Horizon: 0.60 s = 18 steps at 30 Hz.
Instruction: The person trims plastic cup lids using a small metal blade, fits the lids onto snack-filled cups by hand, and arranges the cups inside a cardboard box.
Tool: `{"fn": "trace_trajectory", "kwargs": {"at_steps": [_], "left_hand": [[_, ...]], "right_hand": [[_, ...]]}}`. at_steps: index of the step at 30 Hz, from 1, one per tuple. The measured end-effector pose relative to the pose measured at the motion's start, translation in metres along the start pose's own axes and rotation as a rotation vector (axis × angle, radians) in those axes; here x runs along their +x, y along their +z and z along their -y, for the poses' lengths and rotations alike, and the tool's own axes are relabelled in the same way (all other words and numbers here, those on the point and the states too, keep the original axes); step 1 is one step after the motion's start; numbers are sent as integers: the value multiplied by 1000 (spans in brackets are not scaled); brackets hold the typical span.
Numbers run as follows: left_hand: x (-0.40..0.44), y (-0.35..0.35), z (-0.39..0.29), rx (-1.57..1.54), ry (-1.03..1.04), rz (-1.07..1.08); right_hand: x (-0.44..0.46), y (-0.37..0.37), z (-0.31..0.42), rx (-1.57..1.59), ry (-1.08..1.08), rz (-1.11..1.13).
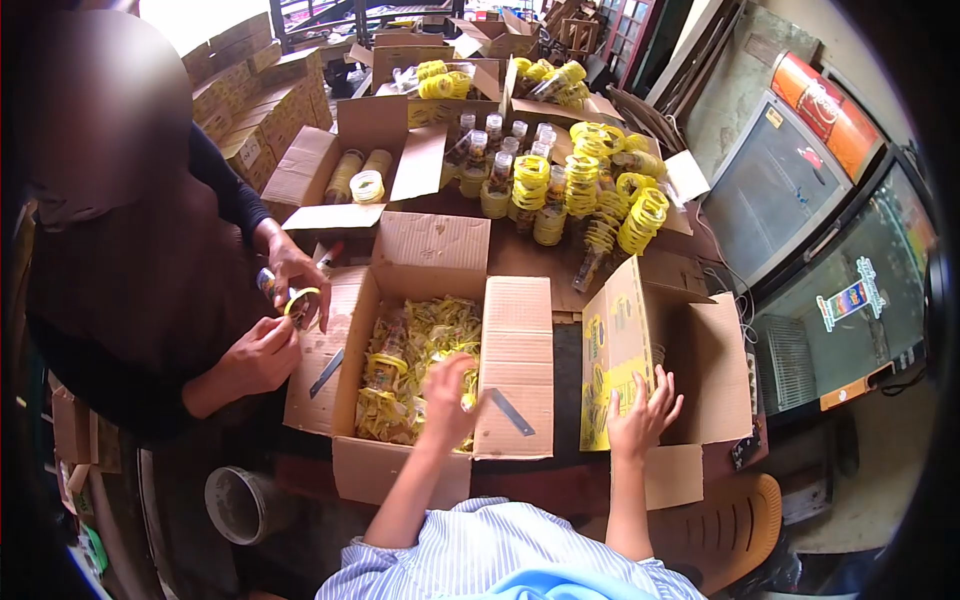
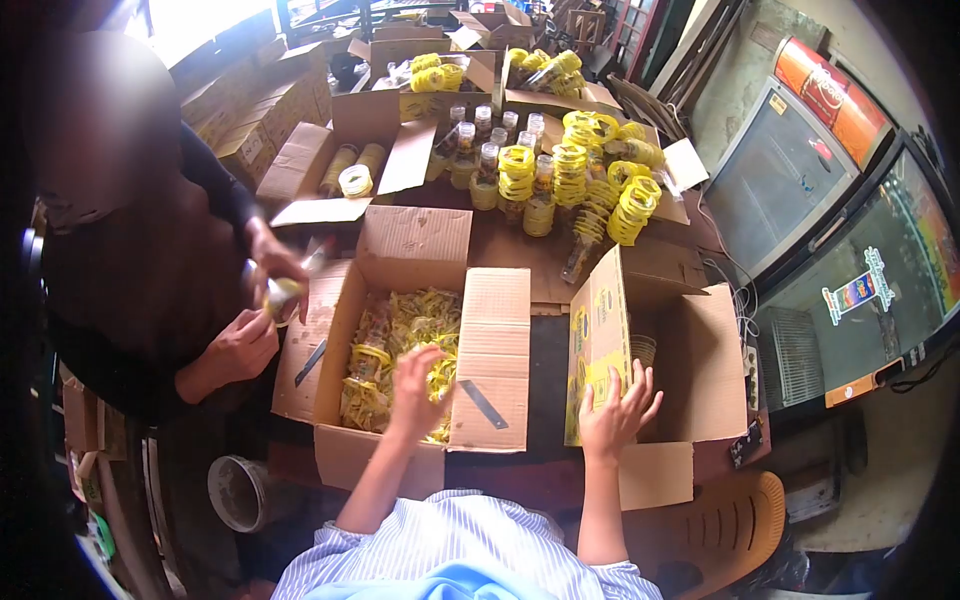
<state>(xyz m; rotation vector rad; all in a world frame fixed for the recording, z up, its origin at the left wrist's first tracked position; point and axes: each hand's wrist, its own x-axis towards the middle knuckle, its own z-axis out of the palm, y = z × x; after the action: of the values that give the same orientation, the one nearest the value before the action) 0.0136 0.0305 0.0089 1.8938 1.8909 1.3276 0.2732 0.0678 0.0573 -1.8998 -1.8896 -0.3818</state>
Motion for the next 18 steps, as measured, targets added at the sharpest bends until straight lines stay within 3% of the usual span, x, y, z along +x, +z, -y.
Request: {"fn": "trace_trajectory", "kwargs": {"at_steps": [3, 6, 7, 12, 15, 18], "left_hand": [[-7, 17, -51, -281, 114, 259], [-3, 40, -95, -605, 245, 511], [-1, 45, -101, -542, 274, 673], [8, 63, -104, -640, 371, 761], [6, 68, -100, -634, 410, 765], [8, 70, -98, -634, 429, 755]], "right_hand": [[6, -8, -3, 139, 10, 94], [33, -38, 5, 606, -104, 214], [44, -35, 6, 595, -186, 84], [114, -5, -13, 745, -231, 67], [173, 9, -12, 650, -226, 18], [239, 81, -43, 486, -238, -13]]}}
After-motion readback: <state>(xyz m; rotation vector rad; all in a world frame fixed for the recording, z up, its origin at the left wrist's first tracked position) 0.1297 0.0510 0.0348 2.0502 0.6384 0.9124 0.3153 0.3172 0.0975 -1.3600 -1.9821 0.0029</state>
